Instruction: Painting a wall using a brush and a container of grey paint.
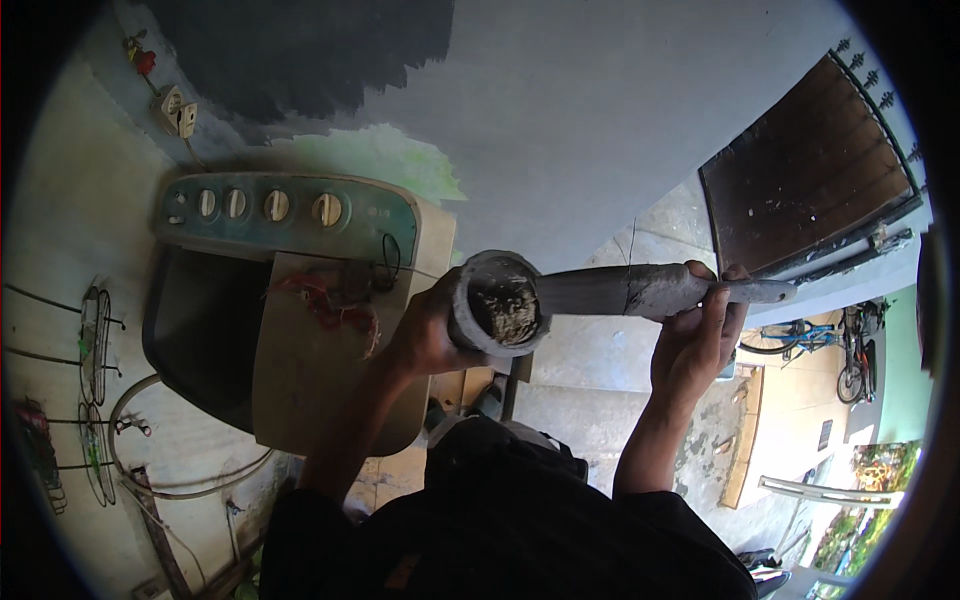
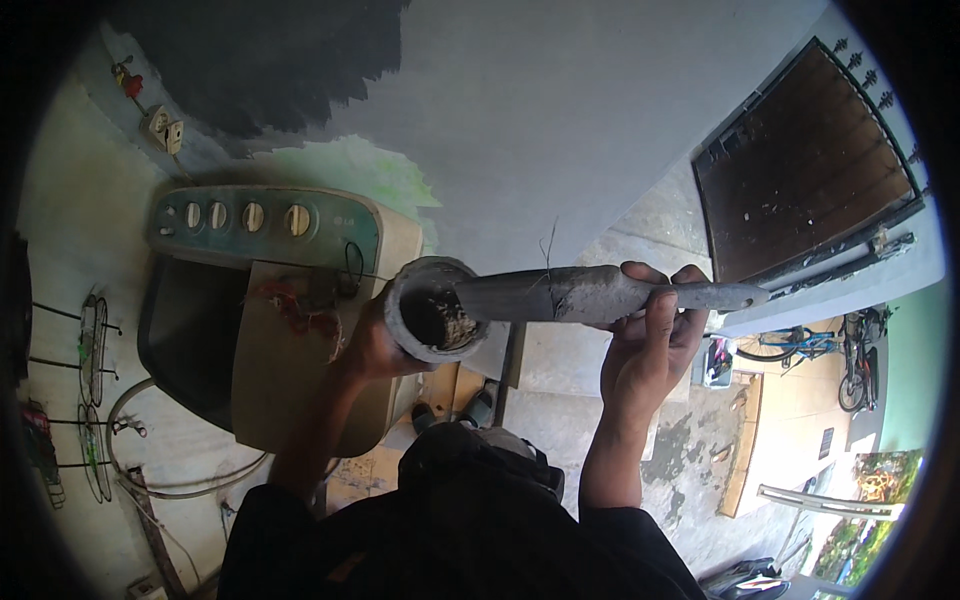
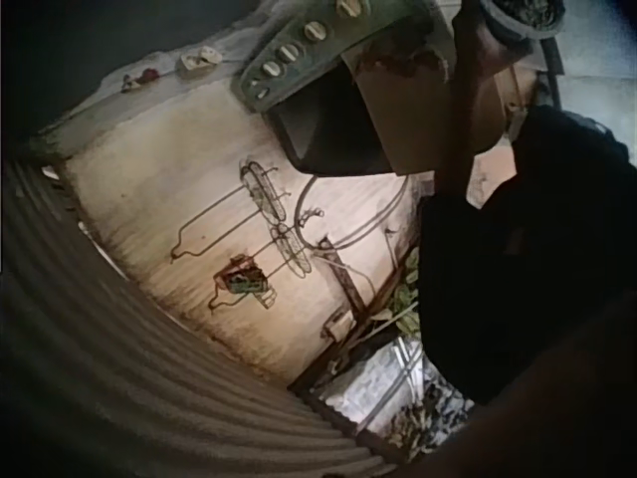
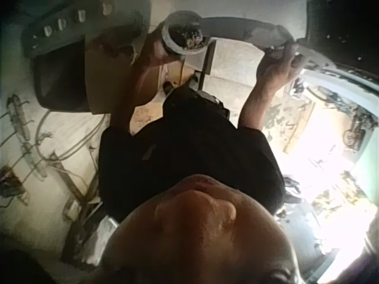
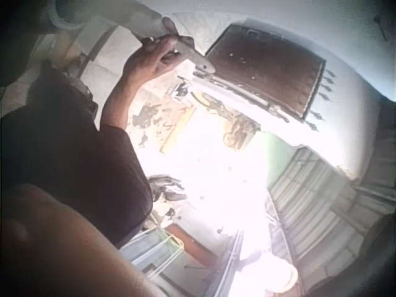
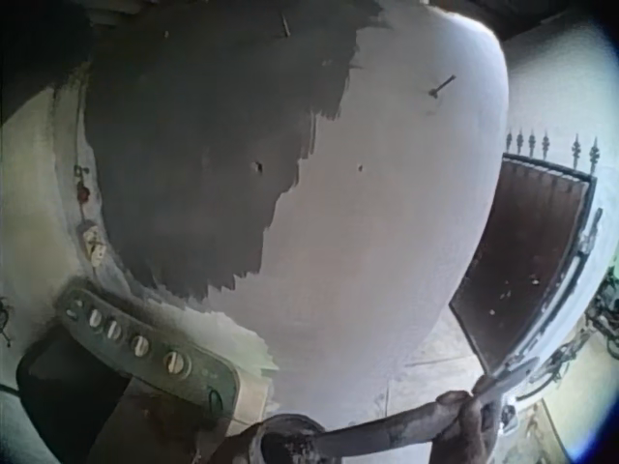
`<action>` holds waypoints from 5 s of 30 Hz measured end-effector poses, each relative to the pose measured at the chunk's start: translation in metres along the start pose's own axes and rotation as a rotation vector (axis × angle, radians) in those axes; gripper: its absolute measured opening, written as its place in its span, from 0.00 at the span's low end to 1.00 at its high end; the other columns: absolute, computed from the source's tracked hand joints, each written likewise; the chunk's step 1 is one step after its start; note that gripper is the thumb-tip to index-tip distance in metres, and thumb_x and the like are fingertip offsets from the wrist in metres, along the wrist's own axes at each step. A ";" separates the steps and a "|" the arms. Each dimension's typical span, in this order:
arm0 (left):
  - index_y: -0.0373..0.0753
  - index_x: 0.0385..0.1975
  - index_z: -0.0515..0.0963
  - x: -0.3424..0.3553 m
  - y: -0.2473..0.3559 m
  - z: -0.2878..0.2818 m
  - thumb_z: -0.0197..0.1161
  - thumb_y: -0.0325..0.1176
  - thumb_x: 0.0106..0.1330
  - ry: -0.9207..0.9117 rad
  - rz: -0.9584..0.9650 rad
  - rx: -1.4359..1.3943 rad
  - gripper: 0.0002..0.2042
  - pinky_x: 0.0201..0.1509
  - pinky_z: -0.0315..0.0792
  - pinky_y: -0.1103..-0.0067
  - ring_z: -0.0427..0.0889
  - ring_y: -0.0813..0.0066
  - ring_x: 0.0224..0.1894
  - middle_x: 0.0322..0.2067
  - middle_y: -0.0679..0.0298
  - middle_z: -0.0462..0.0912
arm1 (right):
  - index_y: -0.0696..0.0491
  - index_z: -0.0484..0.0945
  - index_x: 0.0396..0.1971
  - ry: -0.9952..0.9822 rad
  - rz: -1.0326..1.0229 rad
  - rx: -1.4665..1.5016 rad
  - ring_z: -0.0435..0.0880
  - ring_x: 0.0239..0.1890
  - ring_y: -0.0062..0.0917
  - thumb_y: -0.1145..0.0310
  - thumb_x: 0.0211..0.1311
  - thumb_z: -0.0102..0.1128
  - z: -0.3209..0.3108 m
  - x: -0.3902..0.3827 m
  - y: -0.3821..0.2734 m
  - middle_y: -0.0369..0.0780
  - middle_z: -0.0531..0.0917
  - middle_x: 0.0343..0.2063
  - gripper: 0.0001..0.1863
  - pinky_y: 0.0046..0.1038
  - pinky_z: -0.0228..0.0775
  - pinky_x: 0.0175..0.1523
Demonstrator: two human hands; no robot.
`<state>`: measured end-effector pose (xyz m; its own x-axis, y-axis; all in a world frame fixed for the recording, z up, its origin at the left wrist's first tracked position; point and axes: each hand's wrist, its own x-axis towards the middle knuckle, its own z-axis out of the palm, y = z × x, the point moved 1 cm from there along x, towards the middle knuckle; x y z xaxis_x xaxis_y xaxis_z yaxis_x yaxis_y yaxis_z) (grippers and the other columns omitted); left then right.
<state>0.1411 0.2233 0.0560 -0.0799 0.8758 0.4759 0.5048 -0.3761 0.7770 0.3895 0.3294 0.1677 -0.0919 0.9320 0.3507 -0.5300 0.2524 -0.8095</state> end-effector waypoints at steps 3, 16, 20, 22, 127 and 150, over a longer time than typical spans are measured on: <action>0.36 0.60 0.68 0.008 -0.004 -0.006 0.84 0.42 0.39 -0.019 0.012 0.002 0.45 0.55 0.78 0.69 0.84 0.59 0.50 0.49 0.54 0.82 | 0.51 0.58 0.55 -0.114 -0.211 -0.078 0.84 0.48 0.33 0.66 0.74 0.51 -0.013 0.031 0.015 0.53 0.82 0.45 0.17 0.33 0.83 0.45; 0.36 0.58 0.70 -0.002 -0.018 0.013 0.83 0.53 0.39 -0.345 -0.145 -0.151 0.46 0.54 0.80 0.69 0.85 0.60 0.48 0.47 0.54 0.83 | 0.58 0.65 0.45 -0.692 -0.941 -0.645 0.87 0.45 0.40 0.84 0.61 0.59 0.046 0.121 0.175 0.55 0.85 0.40 0.16 0.34 0.82 0.47; 0.35 0.63 0.64 -0.013 -0.027 0.018 0.76 0.59 0.47 -0.282 -0.006 -0.136 0.48 0.49 0.81 0.66 0.85 0.55 0.47 0.50 0.51 0.80 | 0.62 0.66 0.45 -0.766 -1.264 -0.622 0.86 0.46 0.46 0.83 0.63 0.56 0.076 0.154 0.173 0.56 0.84 0.42 0.13 0.37 0.83 0.46; 0.34 0.63 0.64 -0.014 -0.031 0.021 0.75 0.60 0.48 -0.297 0.012 -0.125 0.48 0.48 0.82 0.66 0.84 0.55 0.48 0.50 0.50 0.79 | 0.62 0.71 0.42 -0.729 -1.300 -0.802 0.86 0.48 0.43 0.76 0.68 0.56 0.091 0.165 0.132 0.54 0.85 0.41 0.07 0.36 0.83 0.47; 0.39 0.62 0.68 -0.023 -0.028 0.008 0.78 0.54 0.47 -0.441 -0.056 -0.074 0.44 0.46 0.82 0.67 0.84 0.58 0.49 0.53 0.54 0.79 | 0.42 0.75 0.34 -0.903 -1.561 -0.990 0.86 0.50 0.30 0.68 0.51 0.66 0.115 0.164 0.124 0.29 0.85 0.39 0.11 0.27 0.85 0.46; 0.41 0.64 0.65 -0.021 -0.026 0.004 0.76 0.56 0.47 -0.396 -0.013 -0.050 0.45 0.47 0.81 0.65 0.84 0.56 0.48 0.50 0.55 0.81 | 0.48 0.74 0.29 -1.145 -1.405 -0.982 0.87 0.43 0.31 0.72 0.46 0.67 0.131 0.131 0.153 0.33 0.85 0.34 0.11 0.30 0.86 0.43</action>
<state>0.1329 0.2161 0.0244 0.2569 0.9256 0.2780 0.4625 -0.3703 0.8056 0.1856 0.4562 0.1511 -0.6905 -0.4331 0.5792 -0.1972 0.8833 0.4254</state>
